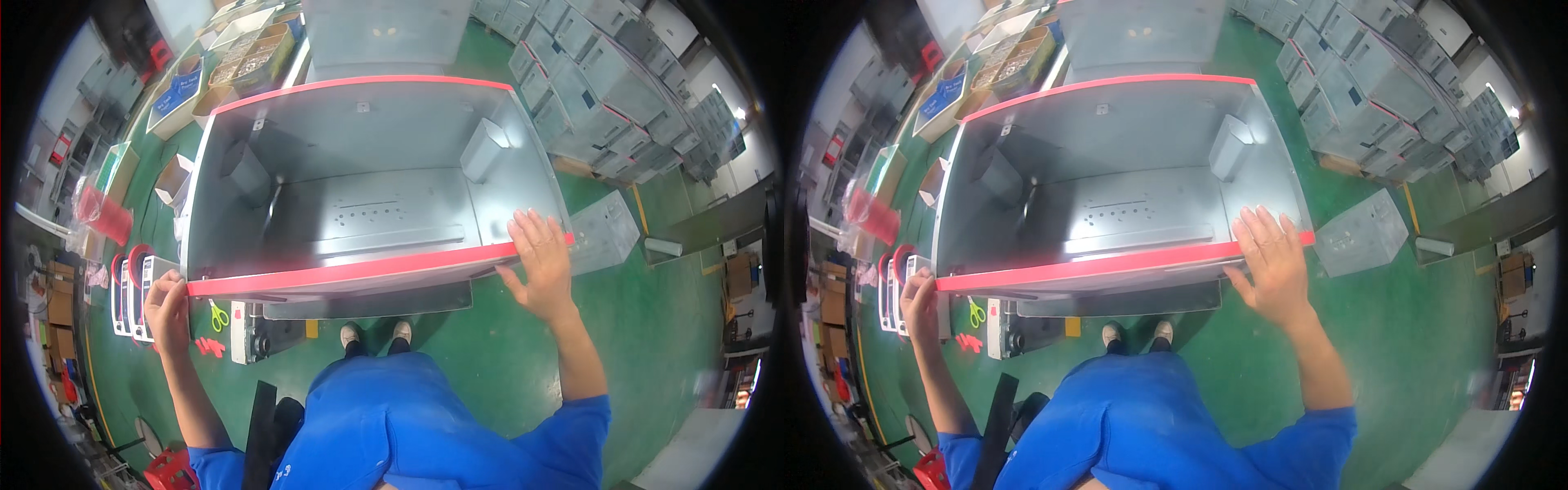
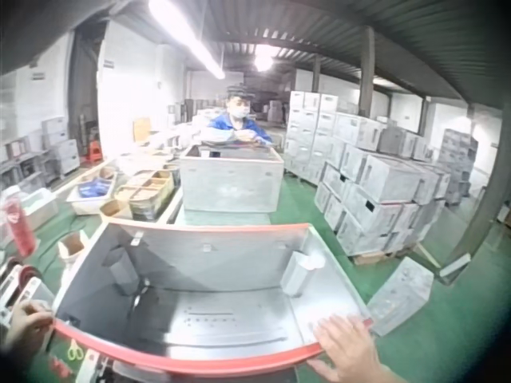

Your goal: Applying red tape to the edges of metal boxes and moving boxes.

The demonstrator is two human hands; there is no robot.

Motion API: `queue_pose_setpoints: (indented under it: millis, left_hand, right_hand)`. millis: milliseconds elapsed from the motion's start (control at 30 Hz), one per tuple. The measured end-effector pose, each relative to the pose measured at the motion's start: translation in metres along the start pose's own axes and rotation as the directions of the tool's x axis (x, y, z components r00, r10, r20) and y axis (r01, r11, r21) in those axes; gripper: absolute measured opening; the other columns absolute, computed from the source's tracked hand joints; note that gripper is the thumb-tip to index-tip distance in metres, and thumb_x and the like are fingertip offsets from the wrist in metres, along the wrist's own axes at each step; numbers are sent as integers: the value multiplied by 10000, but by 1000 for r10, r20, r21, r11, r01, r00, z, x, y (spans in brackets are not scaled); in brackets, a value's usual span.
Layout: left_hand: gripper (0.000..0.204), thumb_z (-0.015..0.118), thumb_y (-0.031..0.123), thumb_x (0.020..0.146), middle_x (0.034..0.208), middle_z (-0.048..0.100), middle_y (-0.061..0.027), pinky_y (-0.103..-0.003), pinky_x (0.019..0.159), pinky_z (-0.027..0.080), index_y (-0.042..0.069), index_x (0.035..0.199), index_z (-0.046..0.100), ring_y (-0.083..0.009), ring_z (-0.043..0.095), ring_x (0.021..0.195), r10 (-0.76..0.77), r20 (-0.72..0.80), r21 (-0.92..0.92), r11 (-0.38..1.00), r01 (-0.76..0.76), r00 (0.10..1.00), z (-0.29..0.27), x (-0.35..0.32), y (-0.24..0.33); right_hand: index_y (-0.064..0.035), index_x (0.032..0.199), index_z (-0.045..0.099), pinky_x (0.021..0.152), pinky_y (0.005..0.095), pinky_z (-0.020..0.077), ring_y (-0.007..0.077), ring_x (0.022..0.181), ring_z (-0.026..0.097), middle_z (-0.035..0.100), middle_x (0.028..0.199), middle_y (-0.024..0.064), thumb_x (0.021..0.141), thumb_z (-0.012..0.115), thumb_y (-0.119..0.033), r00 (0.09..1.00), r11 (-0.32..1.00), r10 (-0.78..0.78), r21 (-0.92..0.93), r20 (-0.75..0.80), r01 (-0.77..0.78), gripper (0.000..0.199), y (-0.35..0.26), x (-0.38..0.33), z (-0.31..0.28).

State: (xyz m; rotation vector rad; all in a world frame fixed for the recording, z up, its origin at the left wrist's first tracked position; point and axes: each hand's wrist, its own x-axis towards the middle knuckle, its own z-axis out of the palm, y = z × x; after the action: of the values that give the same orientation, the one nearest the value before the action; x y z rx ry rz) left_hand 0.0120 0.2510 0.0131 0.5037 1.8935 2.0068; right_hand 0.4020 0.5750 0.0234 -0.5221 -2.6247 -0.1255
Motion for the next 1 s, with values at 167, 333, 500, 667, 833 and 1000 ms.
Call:
queue_pose_setpoints:
  millis: [167,333,500,667,833,1000]
  left_hand:
    - [104,590,-14,750,875,504,-33,-146,450,228,36,700,513,-18,365,538,-11,-3,2,1000,11,1000,2,-3,3]
    - [103,597,-9,744,874,514,-31,-156,463,243,38,695,519,-22,371,545,-5,9,5,1000,5,1000,3,-4,5]
    - [98,612,-9,725,858,537,-29,-159,468,250,40,699,531,-24,382,548,-32,-16,-3,999,31,999,3,-3,4]
    - [91,612,-13,721,872,544,-39,-158,471,251,34,688,542,-24,390,540,-41,-19,-22,999,41,999,1,-1,2]
    - [89,614,-11,717,853,549,-33,-165,467,252,30,674,548,-21,382,525,-12,-36,-40,999,10,999,4,-1,-1]
    - [82,633,-14,694,860,561,-29,-165,462,257,14,683,557,-23,391,526,-16,-59,-39,999,13,998,3,-1,-2]
  right_hand:
    - [-19,1207,453,973,465,303,302,1169,425,447,1259,151,696,657,-207,999,999,-41,3,-15,41,581,-8,5,7]
    - [-10,1199,456,962,459,316,308,1142,451,467,1238,162,656,661,-141,999,999,-23,34,-37,24,595,-13,3,16]
    - [0,1191,460,958,452,322,306,1136,458,488,1213,164,647,642,-97,997,999,-34,9,-69,34,582,-15,3,19]
    - [13,1187,459,959,450,324,311,1136,458,493,1206,168,655,633,-90,997,999,-40,-10,-69,39,569,-17,5,18]
    - [22,1186,453,972,462,308,327,1149,445,484,1214,180,661,640,-112,998,1000,-27,0,-57,27,573,-18,5,18]
    - [29,1190,451,974,486,298,344,1166,425,467,1230,197,673,647,-153,994,997,-57,49,-93,61,582,-44,19,20]
